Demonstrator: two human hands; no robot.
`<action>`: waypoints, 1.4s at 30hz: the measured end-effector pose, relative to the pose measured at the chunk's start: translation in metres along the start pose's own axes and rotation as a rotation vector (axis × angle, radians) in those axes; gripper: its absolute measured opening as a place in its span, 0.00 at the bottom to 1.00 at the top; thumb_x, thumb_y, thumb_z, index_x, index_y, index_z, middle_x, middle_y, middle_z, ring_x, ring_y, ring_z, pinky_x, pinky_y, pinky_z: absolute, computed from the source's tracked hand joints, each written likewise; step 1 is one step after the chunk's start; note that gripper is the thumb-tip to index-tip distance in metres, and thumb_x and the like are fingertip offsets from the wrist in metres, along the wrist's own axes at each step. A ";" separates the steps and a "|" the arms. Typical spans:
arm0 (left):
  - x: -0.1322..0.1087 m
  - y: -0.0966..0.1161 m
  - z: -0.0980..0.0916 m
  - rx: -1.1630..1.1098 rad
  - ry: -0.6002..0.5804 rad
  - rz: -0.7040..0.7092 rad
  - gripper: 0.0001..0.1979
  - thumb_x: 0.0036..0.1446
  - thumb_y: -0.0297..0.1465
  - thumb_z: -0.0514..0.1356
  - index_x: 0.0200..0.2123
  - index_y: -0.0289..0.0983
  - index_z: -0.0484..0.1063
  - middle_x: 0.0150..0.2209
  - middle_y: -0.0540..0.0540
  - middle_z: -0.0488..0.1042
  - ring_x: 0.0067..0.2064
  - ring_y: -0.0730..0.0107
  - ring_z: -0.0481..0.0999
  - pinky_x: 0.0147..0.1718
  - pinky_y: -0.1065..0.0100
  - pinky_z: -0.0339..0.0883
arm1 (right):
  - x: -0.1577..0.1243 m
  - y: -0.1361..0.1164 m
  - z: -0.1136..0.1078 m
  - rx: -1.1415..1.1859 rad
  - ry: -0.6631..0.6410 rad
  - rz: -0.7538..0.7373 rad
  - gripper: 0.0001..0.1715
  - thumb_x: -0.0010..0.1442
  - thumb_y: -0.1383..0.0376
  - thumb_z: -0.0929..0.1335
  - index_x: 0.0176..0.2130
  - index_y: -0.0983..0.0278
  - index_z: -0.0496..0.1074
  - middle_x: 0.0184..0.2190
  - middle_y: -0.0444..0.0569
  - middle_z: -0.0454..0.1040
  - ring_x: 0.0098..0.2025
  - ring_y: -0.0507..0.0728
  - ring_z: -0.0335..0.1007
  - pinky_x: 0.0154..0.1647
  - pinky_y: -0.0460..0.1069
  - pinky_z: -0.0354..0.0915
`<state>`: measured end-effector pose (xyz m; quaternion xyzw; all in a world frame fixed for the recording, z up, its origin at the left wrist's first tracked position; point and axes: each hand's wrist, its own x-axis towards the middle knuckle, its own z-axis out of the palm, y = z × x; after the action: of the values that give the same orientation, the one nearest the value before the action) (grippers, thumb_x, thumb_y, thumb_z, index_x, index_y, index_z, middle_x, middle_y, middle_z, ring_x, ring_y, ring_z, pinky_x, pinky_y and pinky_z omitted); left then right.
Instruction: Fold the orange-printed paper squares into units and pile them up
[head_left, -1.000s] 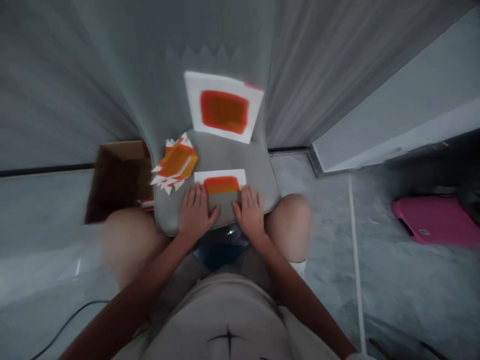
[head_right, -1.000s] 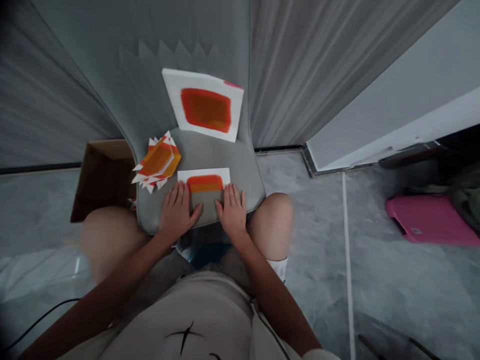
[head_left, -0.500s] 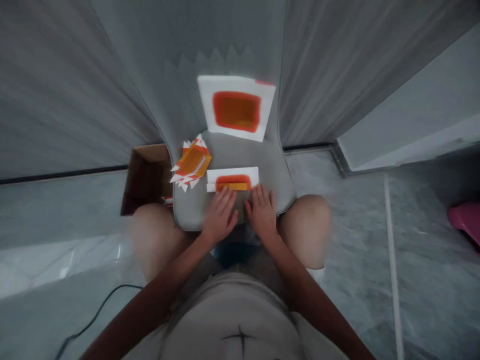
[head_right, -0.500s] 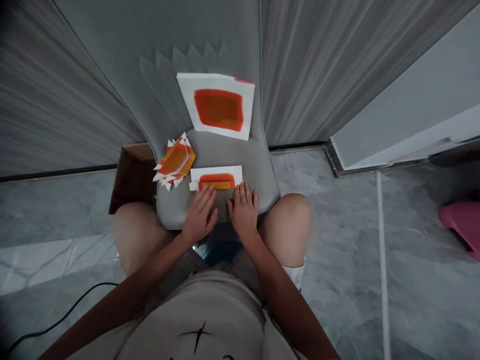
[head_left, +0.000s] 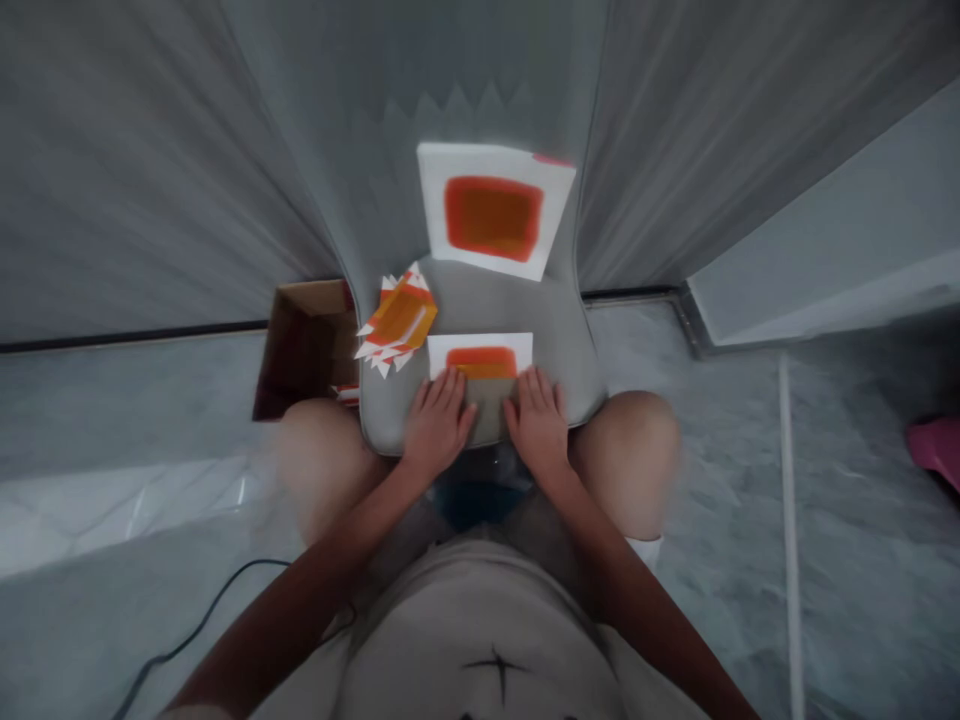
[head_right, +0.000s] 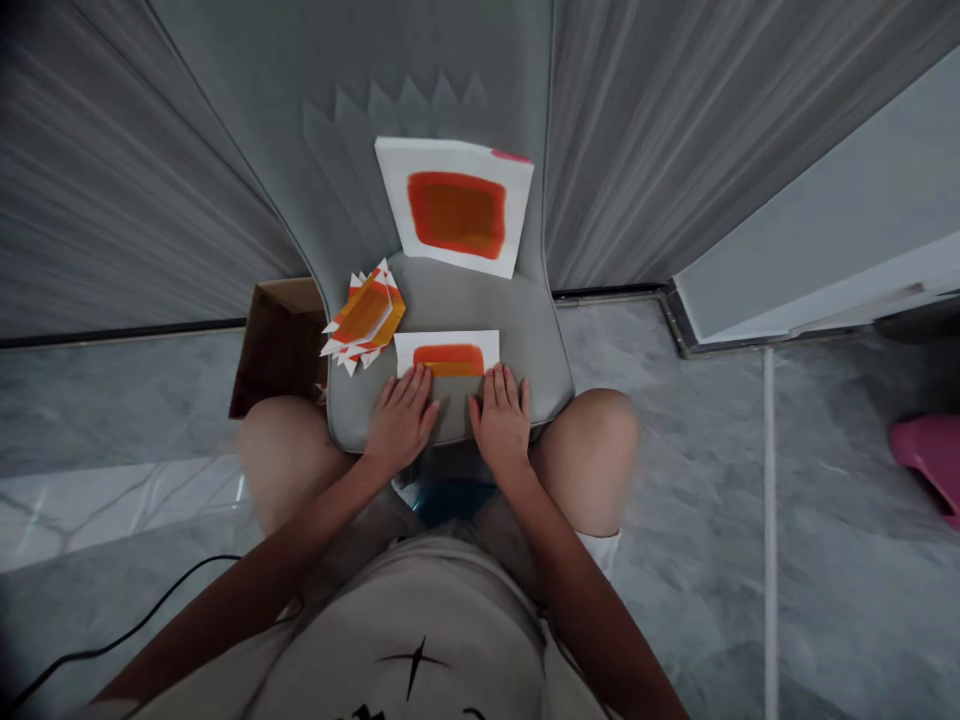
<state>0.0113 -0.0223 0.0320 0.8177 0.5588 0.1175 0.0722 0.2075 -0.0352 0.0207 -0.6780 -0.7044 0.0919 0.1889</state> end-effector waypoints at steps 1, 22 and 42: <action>-0.004 -0.008 -0.002 0.008 0.007 -0.030 0.31 0.76 0.41 0.44 0.75 0.32 0.55 0.74 0.38 0.60 0.76 0.55 0.57 0.76 0.47 0.47 | 0.000 0.000 0.000 -0.005 -0.001 -0.001 0.34 0.77 0.57 0.57 0.71 0.76 0.62 0.71 0.67 0.64 0.75 0.67 0.56 0.77 0.69 0.45; -0.025 -0.025 0.009 -0.162 0.277 0.012 0.25 0.71 0.31 0.53 0.69 0.44 0.69 0.72 0.45 0.64 0.75 0.53 0.60 0.73 0.43 0.55 | -0.013 -0.005 0.006 -0.042 0.050 -0.036 0.31 0.76 0.59 0.58 0.68 0.75 0.66 0.68 0.70 0.67 0.72 0.69 0.59 0.73 0.70 0.53; 0.051 0.015 0.014 -0.171 0.197 -0.054 0.39 0.71 0.51 0.52 0.74 0.32 0.57 0.76 0.34 0.55 0.76 0.40 0.54 0.73 0.38 0.47 | 0.101 0.040 -0.019 0.264 -0.022 0.045 0.16 0.63 0.60 0.70 0.45 0.67 0.82 0.45 0.59 0.82 0.49 0.64 0.76 0.58 0.59 0.70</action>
<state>0.0457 0.0197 0.0279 0.7778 0.5729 0.2423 0.0897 0.2511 0.0650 0.0366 -0.6617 -0.6730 0.1956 0.2665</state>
